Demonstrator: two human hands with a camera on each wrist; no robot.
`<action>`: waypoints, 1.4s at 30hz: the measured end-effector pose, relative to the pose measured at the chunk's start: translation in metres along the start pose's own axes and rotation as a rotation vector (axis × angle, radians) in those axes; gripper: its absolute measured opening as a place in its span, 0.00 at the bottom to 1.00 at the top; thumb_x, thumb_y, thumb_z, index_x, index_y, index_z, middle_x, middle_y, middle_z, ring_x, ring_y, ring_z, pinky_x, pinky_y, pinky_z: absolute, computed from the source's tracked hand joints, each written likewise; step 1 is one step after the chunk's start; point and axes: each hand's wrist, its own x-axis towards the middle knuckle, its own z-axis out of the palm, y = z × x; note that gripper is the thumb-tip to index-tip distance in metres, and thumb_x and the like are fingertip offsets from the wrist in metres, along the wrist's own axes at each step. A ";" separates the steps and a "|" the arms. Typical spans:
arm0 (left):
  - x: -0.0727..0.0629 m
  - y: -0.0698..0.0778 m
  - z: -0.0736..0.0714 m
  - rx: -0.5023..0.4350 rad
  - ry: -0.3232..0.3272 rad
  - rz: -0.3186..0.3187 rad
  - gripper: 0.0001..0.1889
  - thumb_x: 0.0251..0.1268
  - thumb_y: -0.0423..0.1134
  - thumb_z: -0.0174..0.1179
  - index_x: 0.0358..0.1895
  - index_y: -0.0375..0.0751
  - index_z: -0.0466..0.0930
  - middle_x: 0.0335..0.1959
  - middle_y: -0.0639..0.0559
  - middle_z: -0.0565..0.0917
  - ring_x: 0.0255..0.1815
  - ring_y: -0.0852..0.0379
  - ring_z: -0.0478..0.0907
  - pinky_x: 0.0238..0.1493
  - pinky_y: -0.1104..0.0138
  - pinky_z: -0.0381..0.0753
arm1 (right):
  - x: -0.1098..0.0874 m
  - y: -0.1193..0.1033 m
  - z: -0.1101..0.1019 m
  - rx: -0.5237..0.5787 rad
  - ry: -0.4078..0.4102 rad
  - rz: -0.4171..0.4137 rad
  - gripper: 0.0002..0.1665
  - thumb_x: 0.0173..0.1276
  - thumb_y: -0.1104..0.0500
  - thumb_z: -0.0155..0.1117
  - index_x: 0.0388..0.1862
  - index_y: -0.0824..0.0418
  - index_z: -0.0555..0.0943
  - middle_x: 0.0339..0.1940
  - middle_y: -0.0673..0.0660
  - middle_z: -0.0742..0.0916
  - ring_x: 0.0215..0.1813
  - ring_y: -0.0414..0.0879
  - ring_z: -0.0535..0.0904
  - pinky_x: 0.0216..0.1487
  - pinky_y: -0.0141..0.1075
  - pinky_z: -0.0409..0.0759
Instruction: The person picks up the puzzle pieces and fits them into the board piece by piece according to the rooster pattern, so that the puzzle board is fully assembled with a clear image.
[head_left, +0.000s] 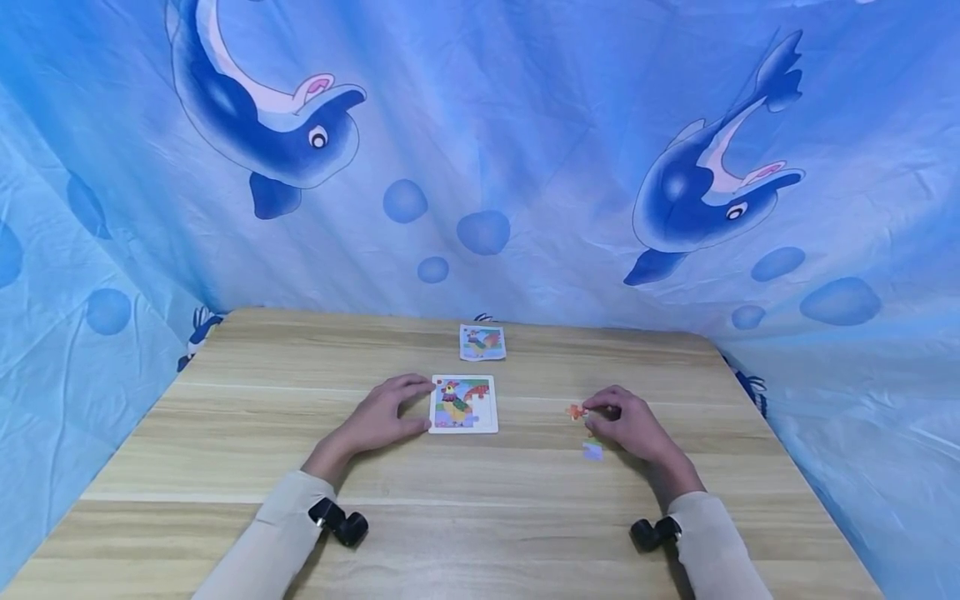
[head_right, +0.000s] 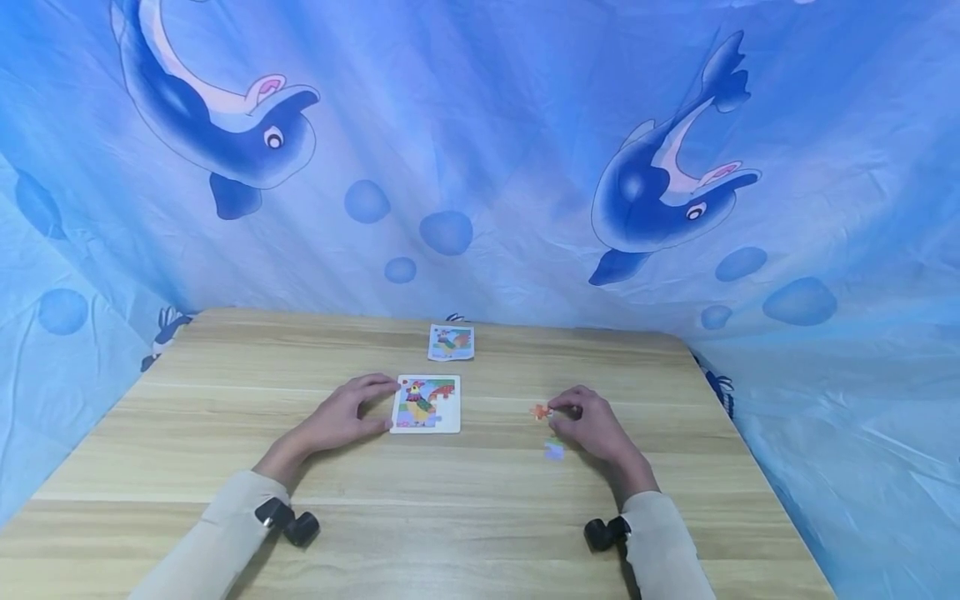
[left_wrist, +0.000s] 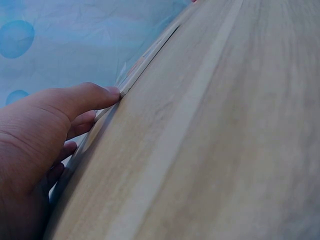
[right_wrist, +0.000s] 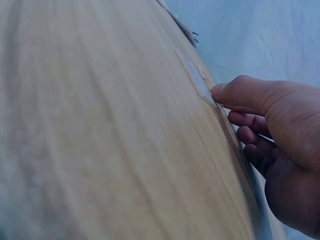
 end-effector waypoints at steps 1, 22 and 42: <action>0.000 0.000 0.000 -0.001 -0.001 -0.001 0.34 0.62 0.49 0.70 0.72 0.46 0.76 0.74 0.45 0.74 0.77 0.37 0.68 0.76 0.35 0.63 | 0.000 0.001 0.000 0.001 0.001 -0.001 0.14 0.65 0.59 0.75 0.50 0.54 0.89 0.52 0.54 0.85 0.53 0.49 0.81 0.51 0.31 0.81; -0.001 -0.003 0.003 0.003 0.006 0.007 0.34 0.62 0.48 0.70 0.72 0.46 0.76 0.74 0.44 0.73 0.77 0.37 0.67 0.77 0.36 0.63 | 0.005 -0.004 0.005 0.034 0.007 -0.019 0.12 0.66 0.57 0.75 0.48 0.53 0.89 0.51 0.54 0.86 0.50 0.47 0.80 0.49 0.31 0.79; -0.002 -0.003 0.004 0.030 0.001 -0.006 0.33 0.63 0.49 0.69 0.73 0.47 0.75 0.75 0.43 0.72 0.77 0.36 0.66 0.77 0.35 0.62 | 0.051 -0.053 0.049 0.047 -0.061 -0.100 0.12 0.65 0.59 0.75 0.48 0.52 0.90 0.49 0.52 0.86 0.49 0.45 0.81 0.49 0.33 0.81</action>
